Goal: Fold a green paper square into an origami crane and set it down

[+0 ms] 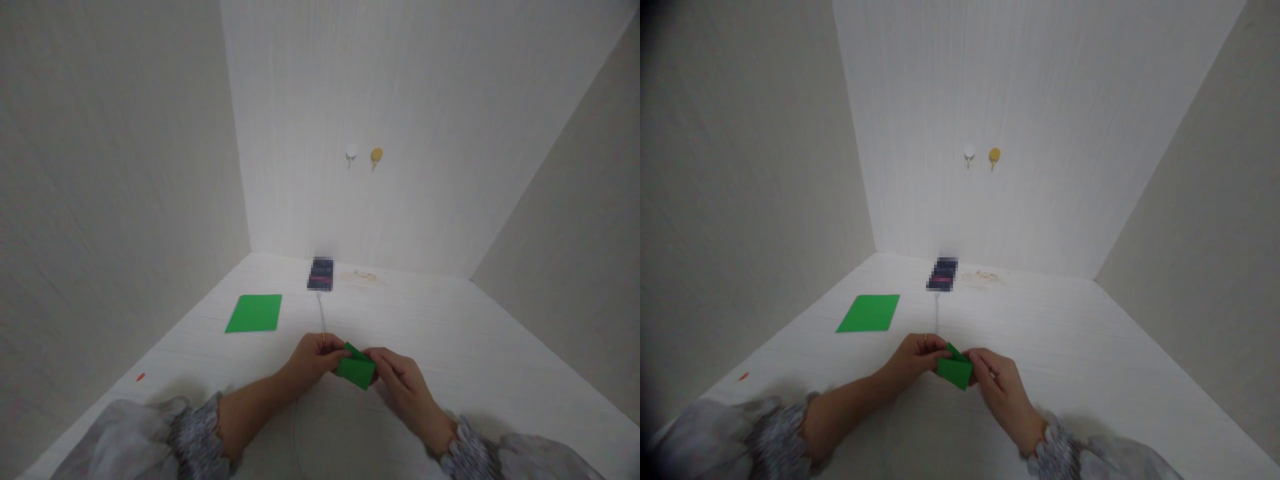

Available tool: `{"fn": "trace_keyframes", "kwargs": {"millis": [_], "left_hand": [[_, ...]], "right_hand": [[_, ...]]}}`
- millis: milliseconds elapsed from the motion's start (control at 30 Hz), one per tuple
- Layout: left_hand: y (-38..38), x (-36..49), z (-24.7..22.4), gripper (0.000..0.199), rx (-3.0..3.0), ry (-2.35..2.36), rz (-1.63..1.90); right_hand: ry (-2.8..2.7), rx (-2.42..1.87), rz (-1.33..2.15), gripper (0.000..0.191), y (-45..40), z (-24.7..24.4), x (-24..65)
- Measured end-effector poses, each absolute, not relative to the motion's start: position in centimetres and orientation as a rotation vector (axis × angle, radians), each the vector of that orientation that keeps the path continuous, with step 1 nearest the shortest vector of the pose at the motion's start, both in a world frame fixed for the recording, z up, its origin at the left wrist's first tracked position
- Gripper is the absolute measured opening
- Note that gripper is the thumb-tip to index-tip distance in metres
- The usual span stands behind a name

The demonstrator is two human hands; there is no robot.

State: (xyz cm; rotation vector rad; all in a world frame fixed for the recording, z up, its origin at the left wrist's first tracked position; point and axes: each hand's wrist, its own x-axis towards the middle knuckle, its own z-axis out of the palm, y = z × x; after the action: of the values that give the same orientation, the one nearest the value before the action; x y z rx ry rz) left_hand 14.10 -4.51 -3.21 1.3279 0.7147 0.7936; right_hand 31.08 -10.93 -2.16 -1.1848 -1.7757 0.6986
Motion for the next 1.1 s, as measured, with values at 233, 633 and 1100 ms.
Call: {"fn": "trace_keyframes", "kwargs": {"millis": [233,633,1100], "left_hand": [[-4.6,14.1,-2.8,0.027,1.281,0.730,0.788],[-4.7,14.1,-3.0,0.027,1.247,0.683,0.850],[-4.4,14.0,-3.1,0.027,1.255,0.717,0.830]], "right_hand": [[-1.722,-1.187,0.623,0.009,-10.5,-3.2,30.0],[-1.601,-1.223,0.714,0.013,-10.0,-4.0,29.6],[-1.543,-1.300,0.631,0.015,-10.0,-4.3,29.6]]}}
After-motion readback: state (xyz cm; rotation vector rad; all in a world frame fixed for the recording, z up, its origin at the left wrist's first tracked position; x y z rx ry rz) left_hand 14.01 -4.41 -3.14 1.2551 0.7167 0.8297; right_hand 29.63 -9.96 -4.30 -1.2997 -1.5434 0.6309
